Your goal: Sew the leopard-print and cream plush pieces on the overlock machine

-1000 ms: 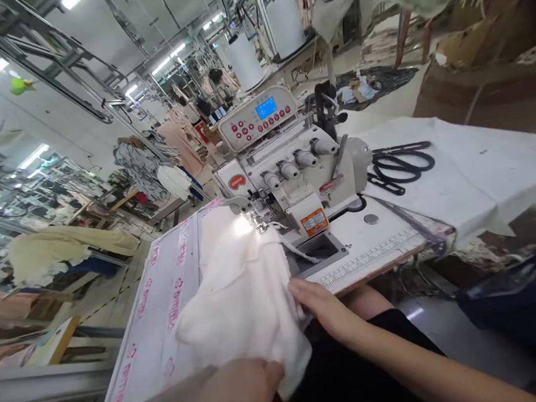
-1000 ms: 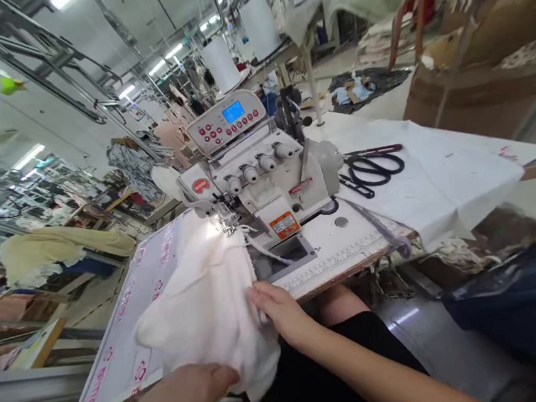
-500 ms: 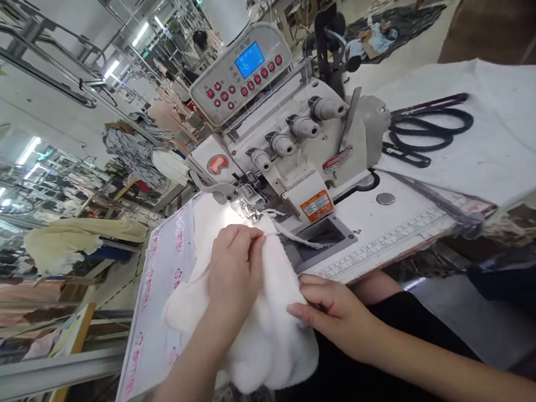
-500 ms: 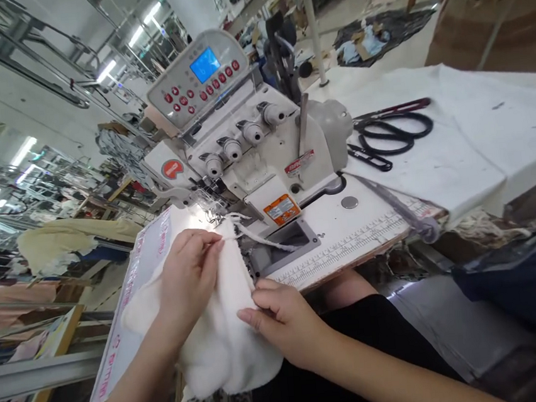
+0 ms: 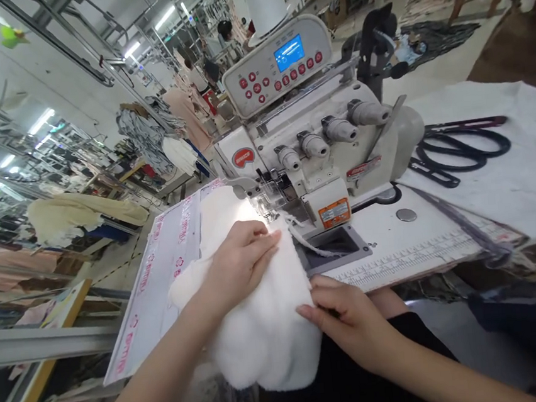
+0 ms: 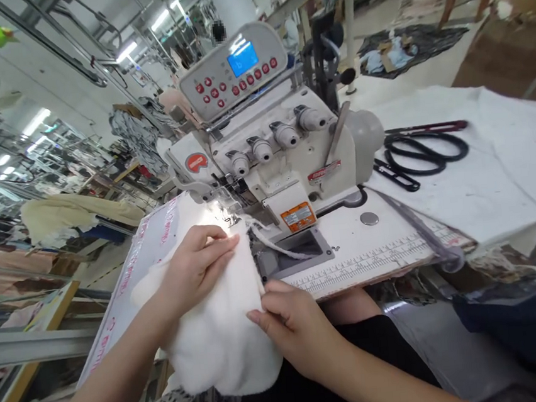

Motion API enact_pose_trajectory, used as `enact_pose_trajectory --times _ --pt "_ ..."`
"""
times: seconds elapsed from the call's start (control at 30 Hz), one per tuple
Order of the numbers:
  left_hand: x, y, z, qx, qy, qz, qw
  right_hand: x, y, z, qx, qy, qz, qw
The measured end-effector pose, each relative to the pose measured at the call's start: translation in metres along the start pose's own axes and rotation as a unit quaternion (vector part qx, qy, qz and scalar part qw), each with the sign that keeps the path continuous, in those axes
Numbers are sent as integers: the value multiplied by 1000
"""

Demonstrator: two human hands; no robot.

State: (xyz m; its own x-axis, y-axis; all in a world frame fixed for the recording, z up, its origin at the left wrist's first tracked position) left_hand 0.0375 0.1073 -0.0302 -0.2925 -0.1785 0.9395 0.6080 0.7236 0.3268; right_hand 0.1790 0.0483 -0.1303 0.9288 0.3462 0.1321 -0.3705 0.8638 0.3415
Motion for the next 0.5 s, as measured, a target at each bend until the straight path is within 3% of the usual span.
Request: enact_pose_trajectory --times 0.13,0.23,0.33,0.43,0.5 --pt "-2 7 17 -25 -3 -13 1000 10 20 1 16 -46 -7 999" --pt "0 3 13 -57 -10 -64 996 12 25 -1 4 -49 -15 999" --pt "2 -10 -1 12 2 -98 995 7 13 -4 -19 -30 -20 999" --pt "4 -23 -12 109 13 -66 992 2 -6 -2 -49 7 -10 999" --pt "4 -26 -14 124 13 -47 991 3 -15 3 -66 38 -4 997"
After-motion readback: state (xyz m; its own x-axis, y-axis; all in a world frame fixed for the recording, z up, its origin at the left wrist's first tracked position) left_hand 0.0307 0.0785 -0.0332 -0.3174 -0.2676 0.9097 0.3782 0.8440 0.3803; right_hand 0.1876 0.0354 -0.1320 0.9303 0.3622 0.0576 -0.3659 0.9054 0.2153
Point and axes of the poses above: each hand's wrist, its own y-axis towards the middle knuckle, its own x-axis out of the back of the hand, z = x × y, the point moved 3 cm from there along y, towards the middle knuckle, and after that the axes turned 7 degrees about x, right-handed, at the moved point
